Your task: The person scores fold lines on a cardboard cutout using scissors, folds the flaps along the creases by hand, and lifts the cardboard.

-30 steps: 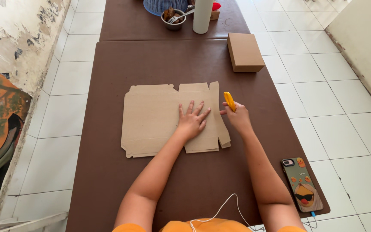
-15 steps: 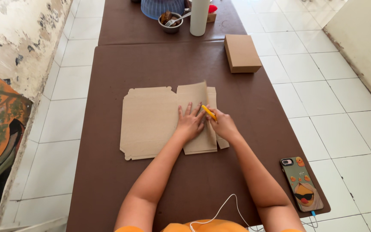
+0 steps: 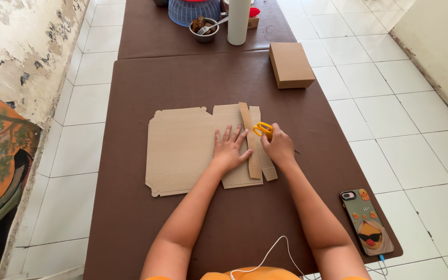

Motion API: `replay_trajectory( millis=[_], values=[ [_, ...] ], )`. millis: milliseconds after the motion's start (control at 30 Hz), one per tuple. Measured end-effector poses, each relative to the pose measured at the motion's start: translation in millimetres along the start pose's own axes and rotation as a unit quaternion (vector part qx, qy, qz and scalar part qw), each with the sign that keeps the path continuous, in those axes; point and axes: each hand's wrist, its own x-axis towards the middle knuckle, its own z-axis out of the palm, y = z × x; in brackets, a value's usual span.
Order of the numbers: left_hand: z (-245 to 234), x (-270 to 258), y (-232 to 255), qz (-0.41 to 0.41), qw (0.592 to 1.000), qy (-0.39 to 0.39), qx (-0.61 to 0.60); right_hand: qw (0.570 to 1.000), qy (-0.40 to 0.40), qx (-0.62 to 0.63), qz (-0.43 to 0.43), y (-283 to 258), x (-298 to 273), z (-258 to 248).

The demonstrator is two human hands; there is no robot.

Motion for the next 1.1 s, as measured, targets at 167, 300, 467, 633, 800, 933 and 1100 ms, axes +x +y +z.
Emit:
replay_trajectory(
  millis=[167, 300, 467, 633, 800, 933, 1100],
  values=[
    [-1.2, 1.4, 1.4, -0.01, 0.998, -0.048, 0.028, 0.984, -0.004, -0.175, 0.02, -5.3, -4.8, 0.2],
    [-2.3, 4.1, -1.5, -0.019, 0.998, -0.066, 0.015, 0.967, 0.046, -0.232, -0.094, -5.4, -18.3, 7.8],
    [-9.4, 5.5, -4.8, -0.015, 0.995, -0.099, -0.005, 0.943, 0.096, -0.268, -0.17, -9.8, -18.8, 16.3],
    [-7.7, 6.3, -5.2, -0.016, 0.994, -0.11, -0.007, 0.915, 0.142, -0.288, -0.245, 0.9, 2.0, 25.1],
    [-2.5, 9.2, -5.0, -0.025, 0.994, -0.107, -0.002, 0.916, 0.154, -0.28, -0.245, 4.7, 40.6, 42.4],
    [-0.7, 9.7, -6.3, -0.025, 0.994, -0.11, -0.006, 0.909, 0.189, -0.287, -0.236, 9.6, 71.5, 60.6],
    [0.6, 10.3, -7.2, -0.018, 0.993, -0.115, -0.014, 0.916, 0.184, -0.301, -0.19, 19.2, 114.5, 88.9]
  ],
)
